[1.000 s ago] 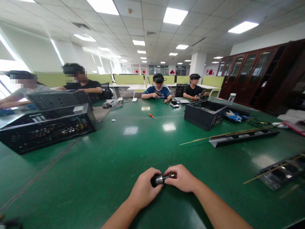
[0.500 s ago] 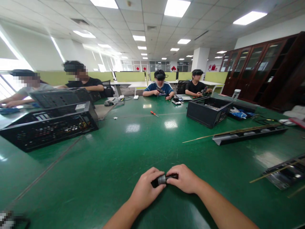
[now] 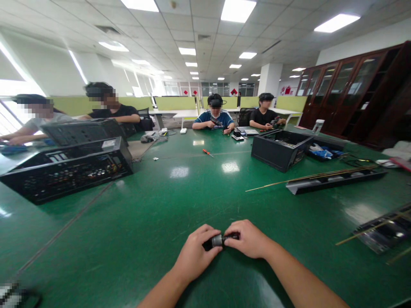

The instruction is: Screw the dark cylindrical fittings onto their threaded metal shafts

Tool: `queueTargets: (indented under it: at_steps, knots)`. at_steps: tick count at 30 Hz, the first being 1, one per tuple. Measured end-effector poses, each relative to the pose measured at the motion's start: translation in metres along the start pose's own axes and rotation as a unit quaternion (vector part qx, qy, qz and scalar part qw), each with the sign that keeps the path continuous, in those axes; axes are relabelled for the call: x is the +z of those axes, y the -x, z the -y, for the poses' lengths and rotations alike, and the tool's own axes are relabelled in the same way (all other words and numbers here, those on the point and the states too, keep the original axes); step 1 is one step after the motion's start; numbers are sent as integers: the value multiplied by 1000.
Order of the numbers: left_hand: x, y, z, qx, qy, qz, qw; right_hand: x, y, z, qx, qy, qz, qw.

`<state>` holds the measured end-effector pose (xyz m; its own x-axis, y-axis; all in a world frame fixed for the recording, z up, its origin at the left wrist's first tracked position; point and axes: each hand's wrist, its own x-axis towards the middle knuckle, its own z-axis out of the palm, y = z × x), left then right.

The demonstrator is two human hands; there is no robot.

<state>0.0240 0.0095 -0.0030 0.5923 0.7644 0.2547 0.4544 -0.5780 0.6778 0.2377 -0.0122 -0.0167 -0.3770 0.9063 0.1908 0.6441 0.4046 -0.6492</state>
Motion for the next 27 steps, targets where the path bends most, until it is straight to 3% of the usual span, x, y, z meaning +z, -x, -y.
queueTargets:
  at_steps: [27]
  knots:
    - [-1,2,1,8,-13,-3,1000,-3,3,1,9,-15,-1,1000]
